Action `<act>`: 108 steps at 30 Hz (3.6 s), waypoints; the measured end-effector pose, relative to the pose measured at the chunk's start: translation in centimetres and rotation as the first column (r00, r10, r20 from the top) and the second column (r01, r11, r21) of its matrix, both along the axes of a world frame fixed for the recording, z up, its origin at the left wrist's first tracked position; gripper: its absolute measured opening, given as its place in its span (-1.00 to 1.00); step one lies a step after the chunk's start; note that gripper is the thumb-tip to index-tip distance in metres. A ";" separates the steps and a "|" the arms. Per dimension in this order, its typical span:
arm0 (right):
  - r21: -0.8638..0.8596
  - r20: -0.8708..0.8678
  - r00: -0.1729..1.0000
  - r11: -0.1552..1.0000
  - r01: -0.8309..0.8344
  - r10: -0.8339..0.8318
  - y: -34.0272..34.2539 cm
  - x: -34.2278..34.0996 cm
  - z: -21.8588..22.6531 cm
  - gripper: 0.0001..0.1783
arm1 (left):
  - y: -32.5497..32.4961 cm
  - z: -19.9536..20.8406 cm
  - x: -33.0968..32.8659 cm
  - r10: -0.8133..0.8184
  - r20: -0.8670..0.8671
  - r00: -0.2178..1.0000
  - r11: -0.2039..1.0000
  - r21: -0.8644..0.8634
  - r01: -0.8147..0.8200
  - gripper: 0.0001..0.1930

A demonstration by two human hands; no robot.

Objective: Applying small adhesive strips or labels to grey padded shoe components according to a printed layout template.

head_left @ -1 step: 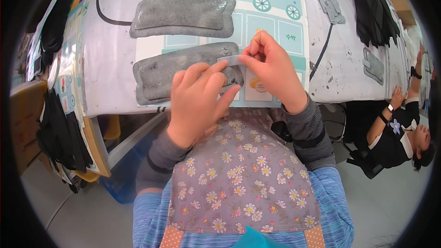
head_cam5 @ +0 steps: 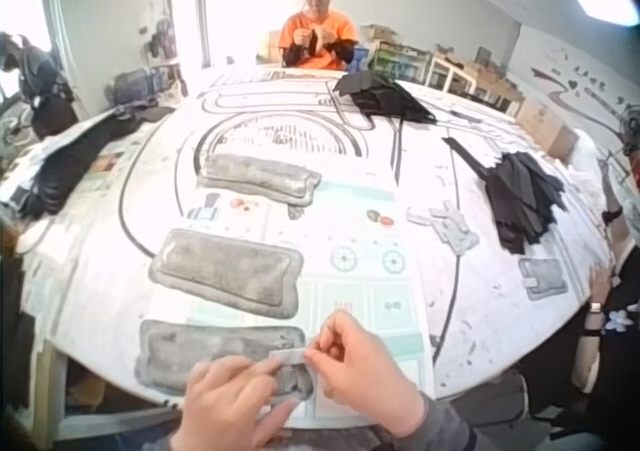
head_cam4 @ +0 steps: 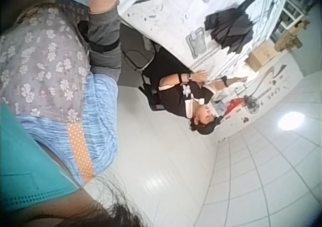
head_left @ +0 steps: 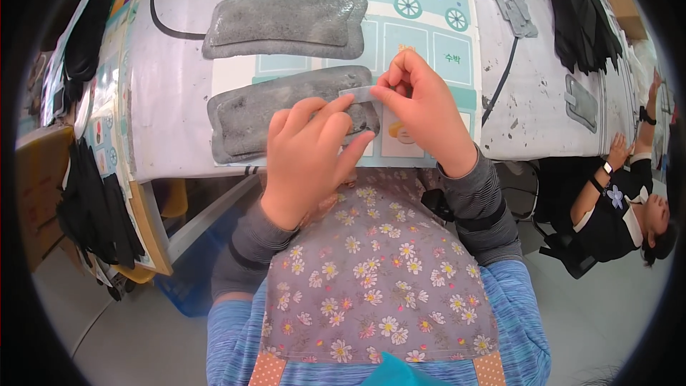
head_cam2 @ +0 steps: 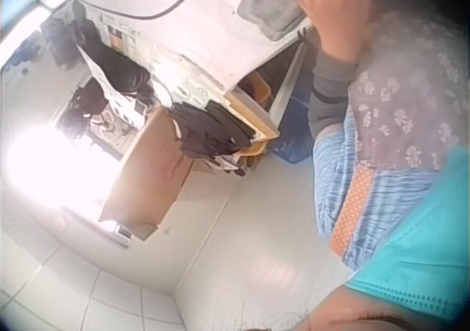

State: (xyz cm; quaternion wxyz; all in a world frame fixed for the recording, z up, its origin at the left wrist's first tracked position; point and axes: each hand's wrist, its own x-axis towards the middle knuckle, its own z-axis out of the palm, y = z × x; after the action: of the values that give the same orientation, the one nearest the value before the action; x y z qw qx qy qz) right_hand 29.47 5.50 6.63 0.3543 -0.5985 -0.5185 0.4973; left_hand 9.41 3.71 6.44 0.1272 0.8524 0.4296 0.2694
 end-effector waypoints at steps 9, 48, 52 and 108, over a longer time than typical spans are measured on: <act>0.198 0.373 0.928 0.975 -0.097 0.017 -0.2 -0.9 -0.6 -0.78 | 0.2 0.1 0.7 0.024 -0.043 0.999 1.000 -0.005 -0.024 -0.77; 0.210 0.718 0.662 0.973 0.090 -0.216 8.0 22.5 -0.4 -0.65 | -1.5 -2.4 -13.9 0.436 0.345 0.831 0.844 0.163 -0.511 -0.87; 0.184 0.715 0.641 0.960 0.213 -0.279 7.9 22.5 -0.1 -0.60 | 0.0 -3.0 -15.0 0.454 0.432 0.780 0.823 0.133 -0.552 -0.87; 0.287 0.538 0.772 0.788 -0.545 0.338 4.5 -18.7 0.7 -0.80 | 1.4 -5.1 -16.4 0.332 0.384 0.862 0.915 0.090 -0.393 -0.80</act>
State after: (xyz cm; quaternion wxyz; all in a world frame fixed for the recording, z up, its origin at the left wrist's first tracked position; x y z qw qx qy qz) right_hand 10.77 9.97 7.38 0.2130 -0.4627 -0.8116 0.2860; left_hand -6.98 5.15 1.35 0.0796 0.6995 0.5280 0.4749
